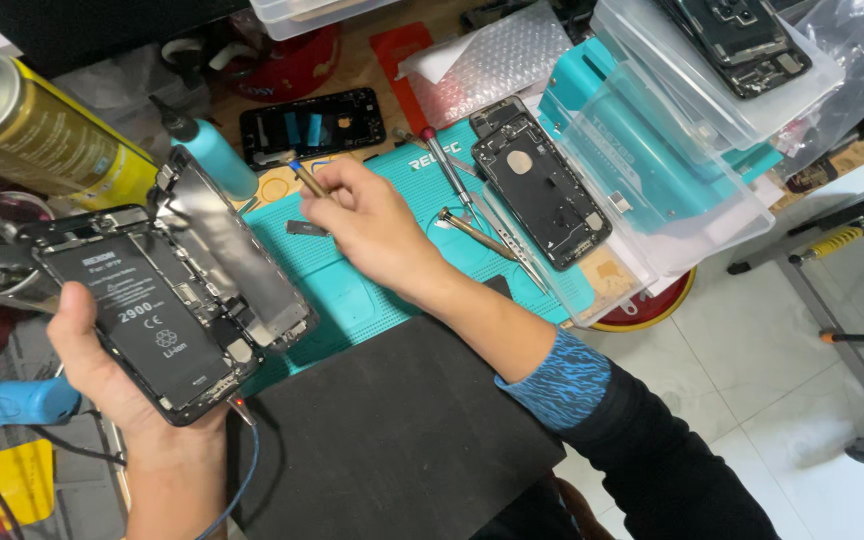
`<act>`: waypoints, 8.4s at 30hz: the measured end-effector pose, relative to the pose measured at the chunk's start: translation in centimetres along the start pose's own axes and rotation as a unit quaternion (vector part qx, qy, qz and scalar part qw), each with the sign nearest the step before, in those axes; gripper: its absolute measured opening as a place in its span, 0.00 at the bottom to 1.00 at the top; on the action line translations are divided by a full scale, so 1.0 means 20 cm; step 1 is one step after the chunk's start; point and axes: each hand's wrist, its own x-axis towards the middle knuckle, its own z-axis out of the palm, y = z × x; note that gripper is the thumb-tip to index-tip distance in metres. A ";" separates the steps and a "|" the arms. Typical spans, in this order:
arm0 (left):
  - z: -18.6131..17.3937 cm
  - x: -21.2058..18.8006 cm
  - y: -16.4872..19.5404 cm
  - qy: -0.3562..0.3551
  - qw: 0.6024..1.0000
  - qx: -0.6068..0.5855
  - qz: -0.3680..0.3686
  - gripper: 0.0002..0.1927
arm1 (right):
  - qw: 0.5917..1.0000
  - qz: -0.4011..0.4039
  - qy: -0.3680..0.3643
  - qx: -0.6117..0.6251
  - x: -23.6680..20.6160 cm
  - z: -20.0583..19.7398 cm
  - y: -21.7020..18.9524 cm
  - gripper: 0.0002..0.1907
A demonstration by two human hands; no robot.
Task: The person repairs a smartphone at a workbench. They use a screwdriver to remove screws from the opened phone, pry and lift the screen assembly away from the body, work on the internal components including the battery area, and reposition the phone repeatedly while handling small parts and tools on the mat.
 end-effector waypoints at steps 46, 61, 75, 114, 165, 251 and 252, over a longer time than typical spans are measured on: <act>-0.05 0.13 0.03 -0.066 0.961 0.055 -0.265 0.32 | 0.858 -0.011 -0.065 -0.509 0.05 -0.46 -0.21 0.14; -0.07 0.11 0.13 -0.067 0.966 0.041 -0.248 0.35 | 0.860 -0.038 -0.036 -0.507 0.06 -0.33 -0.21 0.12; -0.17 0.02 0.27 -0.069 0.975 0.081 -0.196 0.23 | 0.950 0.021 -0.071 -0.302 0.02 -0.08 -0.32 0.16; -0.08 -0.01 0.17 -0.172 0.957 -0.113 -0.207 0.28 | 0.927 -0.056 -0.135 -0.346 -0.05 0.29 -0.36 0.19; -0.08 -0.14 0.13 -0.035 0.980 -0.182 -0.068 0.30 | 0.997 0.033 -0.072 0.013 -0.24 0.22 -0.25 0.11; -0.15 -0.23 0.00 -0.076 0.986 -0.140 -0.053 0.32 | 0.905 -0.221 -0.179 -0.316 -0.35 0.27 -0.47 0.06; -0.14 -0.24 0.00 -0.073 0.986 -0.138 -0.054 0.32 | 0.905 -0.221 -0.180 -0.315 -0.36 0.27 -0.47 0.06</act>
